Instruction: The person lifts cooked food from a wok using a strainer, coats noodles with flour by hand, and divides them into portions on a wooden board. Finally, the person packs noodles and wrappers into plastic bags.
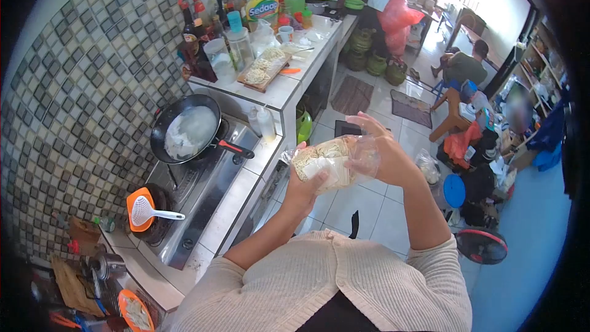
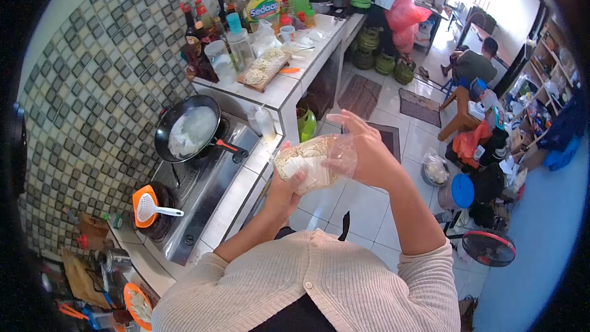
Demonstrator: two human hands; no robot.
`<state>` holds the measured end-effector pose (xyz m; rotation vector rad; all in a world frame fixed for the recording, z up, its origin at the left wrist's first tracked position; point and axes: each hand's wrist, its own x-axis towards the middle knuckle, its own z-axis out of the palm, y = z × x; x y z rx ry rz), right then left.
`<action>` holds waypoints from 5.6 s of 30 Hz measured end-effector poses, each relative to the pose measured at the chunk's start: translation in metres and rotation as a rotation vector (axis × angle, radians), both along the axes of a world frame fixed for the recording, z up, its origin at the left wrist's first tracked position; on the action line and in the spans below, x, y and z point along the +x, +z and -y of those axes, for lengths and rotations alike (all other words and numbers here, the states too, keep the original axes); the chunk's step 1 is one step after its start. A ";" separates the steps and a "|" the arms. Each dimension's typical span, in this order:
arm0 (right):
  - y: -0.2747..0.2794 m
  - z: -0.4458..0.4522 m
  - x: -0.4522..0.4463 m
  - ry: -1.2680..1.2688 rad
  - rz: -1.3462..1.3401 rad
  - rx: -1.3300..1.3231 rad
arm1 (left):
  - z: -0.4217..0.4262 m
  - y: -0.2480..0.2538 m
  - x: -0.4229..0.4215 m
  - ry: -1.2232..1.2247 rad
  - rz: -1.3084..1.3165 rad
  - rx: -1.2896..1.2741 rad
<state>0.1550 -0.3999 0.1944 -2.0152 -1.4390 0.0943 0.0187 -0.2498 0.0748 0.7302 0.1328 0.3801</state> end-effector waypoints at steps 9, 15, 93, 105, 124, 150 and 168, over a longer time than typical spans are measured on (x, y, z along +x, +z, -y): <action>-0.010 -0.019 0.001 0.089 -0.165 0.159 | -0.007 -0.001 -0.006 0.125 -0.046 0.025; -0.010 -0.015 0.004 -0.015 -0.237 0.226 | -0.008 -0.002 -0.002 0.127 -0.017 -0.015; -0.045 -0.010 0.004 -0.172 0.514 0.113 | -0.010 -0.059 0.023 -0.206 -0.116 -0.209; -0.056 -0.038 0.015 -0.203 -0.421 0.469 | -0.028 -0.100 0.015 -0.260 -0.262 -0.401; -0.055 -0.052 0.032 0.137 -0.928 0.072 | -0.060 -0.120 -0.007 -0.273 -0.125 -0.416; -0.277 -0.190 -0.035 0.056 -0.760 -0.365 | -0.147 -0.313 -0.181 0.694 -0.360 -0.783; -0.308 -0.230 0.029 -0.143 -1.408 -0.369 | -0.213 -0.302 -0.166 1.186 -1.563 -0.510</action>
